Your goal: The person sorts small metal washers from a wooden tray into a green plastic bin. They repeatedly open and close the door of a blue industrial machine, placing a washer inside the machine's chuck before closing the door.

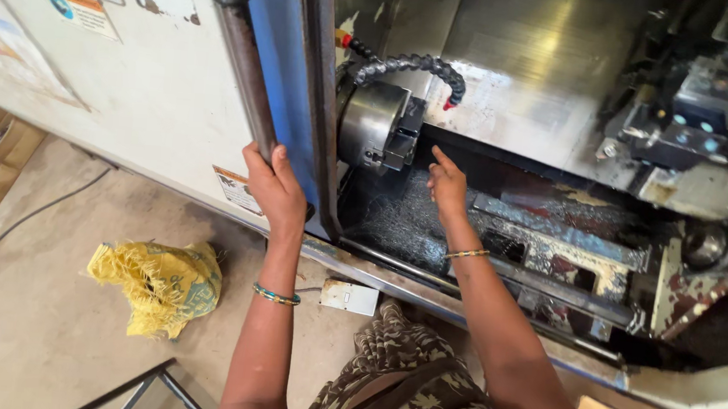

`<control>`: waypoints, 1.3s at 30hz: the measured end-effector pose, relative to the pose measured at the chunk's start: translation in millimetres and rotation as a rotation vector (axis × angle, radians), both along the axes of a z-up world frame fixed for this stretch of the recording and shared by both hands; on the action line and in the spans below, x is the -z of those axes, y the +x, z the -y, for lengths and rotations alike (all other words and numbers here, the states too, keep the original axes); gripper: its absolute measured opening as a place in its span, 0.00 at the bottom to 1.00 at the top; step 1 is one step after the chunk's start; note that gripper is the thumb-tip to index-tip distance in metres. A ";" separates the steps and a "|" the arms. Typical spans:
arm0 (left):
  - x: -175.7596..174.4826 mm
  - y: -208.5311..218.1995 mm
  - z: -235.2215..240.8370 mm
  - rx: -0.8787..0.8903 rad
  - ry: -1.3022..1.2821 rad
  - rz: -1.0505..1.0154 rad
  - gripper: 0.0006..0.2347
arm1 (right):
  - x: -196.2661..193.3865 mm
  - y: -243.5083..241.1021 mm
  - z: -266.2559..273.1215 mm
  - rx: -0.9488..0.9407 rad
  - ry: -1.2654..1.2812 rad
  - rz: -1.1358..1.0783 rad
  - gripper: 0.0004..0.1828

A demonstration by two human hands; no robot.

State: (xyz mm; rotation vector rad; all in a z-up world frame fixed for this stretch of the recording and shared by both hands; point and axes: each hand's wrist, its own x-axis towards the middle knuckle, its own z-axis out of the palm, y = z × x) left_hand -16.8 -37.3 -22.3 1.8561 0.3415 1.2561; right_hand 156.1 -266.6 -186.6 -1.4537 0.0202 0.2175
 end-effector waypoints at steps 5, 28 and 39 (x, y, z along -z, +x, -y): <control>5.4 -5.7 34.2 0.051 0.122 0.045 0.10 | -7.7 -32.3 40.0 0.098 0.053 0.030 0.28; 53.9 -28.5 284.7 1.008 0.071 0.000 0.14 | -124.0 -316.6 303.0 1.248 -0.084 0.591 0.30; 66.4 -33.3 408.2 0.969 0.543 0.086 0.27 | -121.2 -366.2 360.5 1.519 -0.211 0.636 0.31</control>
